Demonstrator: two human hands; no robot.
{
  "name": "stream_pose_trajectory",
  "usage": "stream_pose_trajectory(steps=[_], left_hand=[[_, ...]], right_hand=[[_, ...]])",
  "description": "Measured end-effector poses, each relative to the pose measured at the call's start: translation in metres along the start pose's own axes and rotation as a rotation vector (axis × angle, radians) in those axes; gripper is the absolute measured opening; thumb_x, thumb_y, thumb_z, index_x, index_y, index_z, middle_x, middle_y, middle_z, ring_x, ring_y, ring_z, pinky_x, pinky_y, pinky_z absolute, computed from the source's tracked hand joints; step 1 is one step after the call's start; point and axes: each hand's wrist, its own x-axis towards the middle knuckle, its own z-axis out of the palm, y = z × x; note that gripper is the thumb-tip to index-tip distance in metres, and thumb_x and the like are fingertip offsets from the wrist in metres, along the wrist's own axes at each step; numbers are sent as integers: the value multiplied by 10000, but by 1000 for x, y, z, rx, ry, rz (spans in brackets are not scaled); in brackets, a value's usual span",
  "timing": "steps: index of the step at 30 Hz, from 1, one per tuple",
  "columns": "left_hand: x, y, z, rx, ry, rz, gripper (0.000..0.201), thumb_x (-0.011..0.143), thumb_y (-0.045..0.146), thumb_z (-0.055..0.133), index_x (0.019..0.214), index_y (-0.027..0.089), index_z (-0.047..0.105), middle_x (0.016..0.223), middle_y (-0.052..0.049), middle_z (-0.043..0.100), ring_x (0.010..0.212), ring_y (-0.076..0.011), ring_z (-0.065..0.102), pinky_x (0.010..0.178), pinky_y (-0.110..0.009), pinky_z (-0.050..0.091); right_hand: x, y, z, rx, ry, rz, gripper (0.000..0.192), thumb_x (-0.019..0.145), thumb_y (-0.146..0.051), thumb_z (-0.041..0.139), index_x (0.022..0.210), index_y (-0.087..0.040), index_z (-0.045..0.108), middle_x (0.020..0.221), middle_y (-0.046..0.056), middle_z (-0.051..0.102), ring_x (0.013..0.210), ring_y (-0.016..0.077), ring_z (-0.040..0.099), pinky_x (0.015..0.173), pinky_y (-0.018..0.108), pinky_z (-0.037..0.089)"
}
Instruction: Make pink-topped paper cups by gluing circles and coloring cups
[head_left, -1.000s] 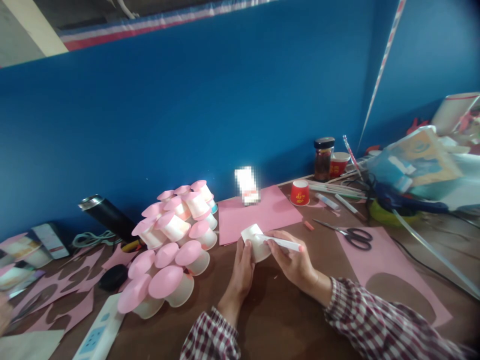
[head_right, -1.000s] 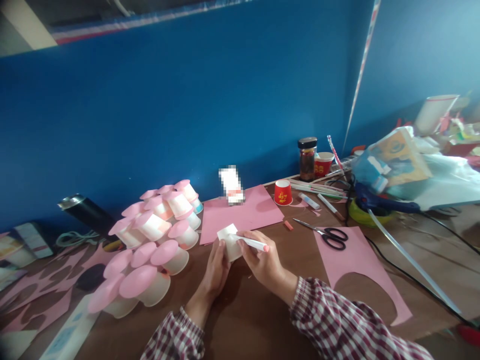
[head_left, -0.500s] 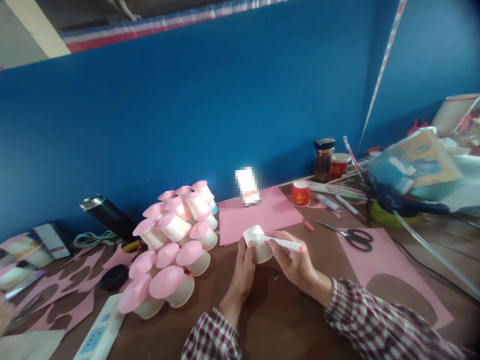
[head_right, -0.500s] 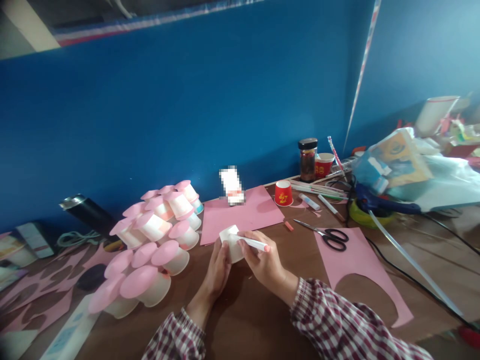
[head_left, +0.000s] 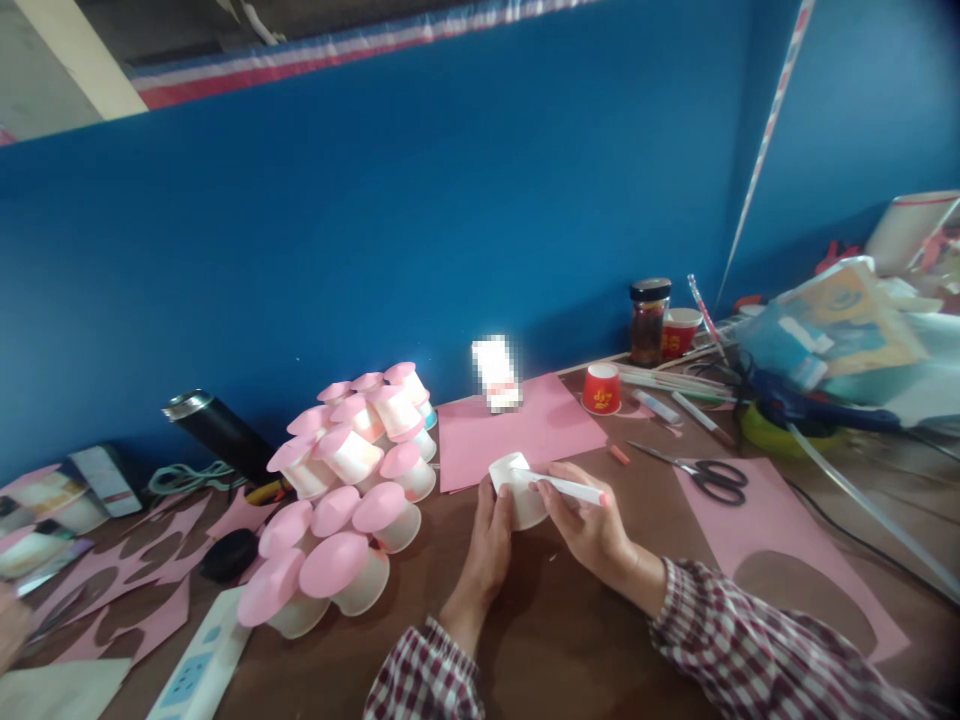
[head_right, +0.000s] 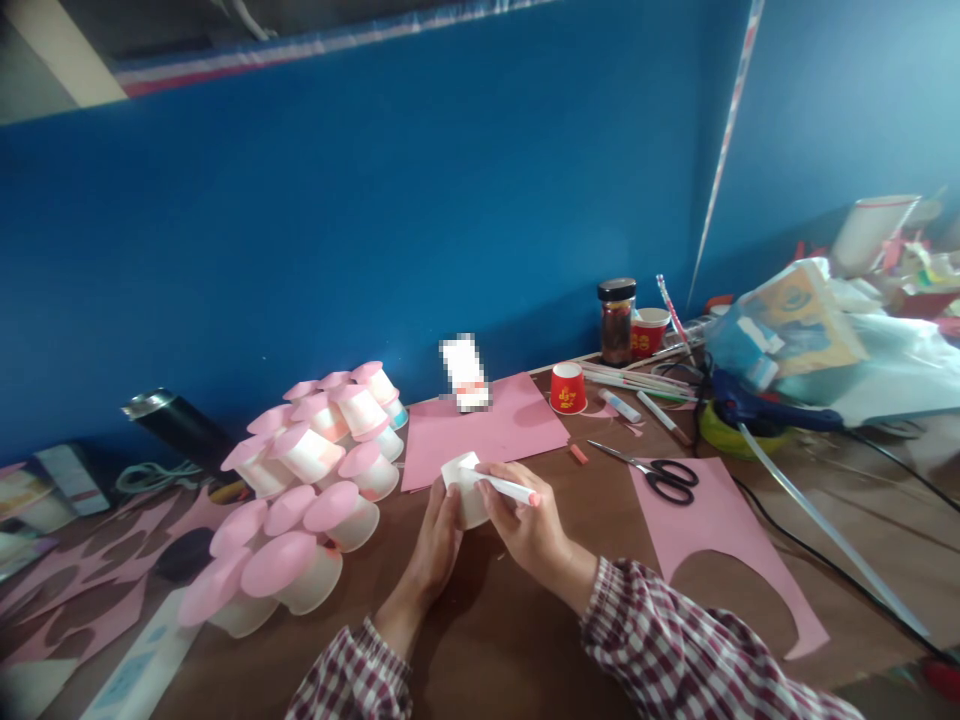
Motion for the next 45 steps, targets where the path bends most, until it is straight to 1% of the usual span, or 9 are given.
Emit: stream_pose_trajectory(steps=[9, 15, 20, 24, 29, 34, 37, 40, 45], left_hand=[[-1, 3, 1, 29, 0, 14, 485, 853, 501, 485, 1220, 186, 508, 1196, -119, 586, 1142, -257, 515, 1007, -403, 363], [-2, 4, 1, 37, -25, 8, 483, 862, 497, 473, 1235, 190, 494, 1204, -119, 580, 1129, -254, 526, 997, -402, 372], [-1, 3, 1, 26, 0, 6, 484, 855, 505, 481, 1222, 189, 501, 1201, -118, 582, 1136, -257, 521, 993, -394, 377], [-1, 2, 0, 20, 1, 8, 481, 851, 498, 495, 1222, 193, 501, 1212, -117, 578, 1146, -257, 516, 997, -393, 374], [0, 0, 0, -6, 15, 2, 490, 844, 504, 501, 1221, 191, 502, 1189, -117, 592, 1126, -256, 527, 987, -388, 380], [-2, 5, -1, 54, 1, -15, 485, 853, 500, 490, 1233, 199, 501, 1199, -111, 585, 1090, -247, 544, 961, -382, 394], [-3, 7, -1, 107, -7, -13, 474, 873, 485, 463, 1251, 200, 490, 1240, -109, 558, 1121, -245, 523, 974, -375, 379], [-3, 6, -1, 112, -10, -5, 462, 886, 475, 444, 1256, 201, 483, 1269, -109, 540, 1162, -247, 497, 992, -373, 364], [-2, 5, -1, 122, -22, -6, 457, 895, 469, 429, 1270, 211, 469, 1285, -101, 529, 1187, -247, 481, 1005, -374, 353]], right_hand=[[0, 1, 1, 20, 15, -6, 167, 860, -196, 556, 996, -195, 653, 903, 67, 692, 811, 194, 669, 747, 303, 555], [1, -2, 0, 4, 15, -18, 160, 864, -216, 545, 968, -180, 660, 874, 74, 698, 791, 196, 676, 721, 303, 563], [0, -1, 1, -7, 3, -3, 163, 868, -231, 540, 973, -187, 655, 869, 69, 695, 780, 192, 672, 699, 291, 566], [-1, 2, 1, -18, -12, 0, 162, 863, -212, 544, 982, -195, 653, 880, 63, 690, 793, 188, 667, 721, 289, 560], [-1, 2, 0, -46, -23, 7, 157, 870, -216, 533, 966, -194, 655, 867, 62, 689, 751, 182, 661, 715, 288, 553], [0, 2, -1, -53, -24, 15, 156, 873, -223, 537, 972, -189, 653, 862, 65, 691, 735, 178, 660, 698, 278, 548], [0, 2, -2, -50, -11, 34, 159, 880, -252, 537, 954, -185, 662, 857, 69, 694, 735, 182, 664, 683, 274, 550], [0, 3, -1, -54, -2, 45, 169, 885, -271, 534, 947, -190, 668, 848, 66, 698, 750, 188, 672, 680, 273, 555], [-2, 4, -1, -37, -6, 67, 191, 895, -273, 518, 981, -185, 664, 870, 75, 703, 741, 186, 678, 646, 264, 562]])
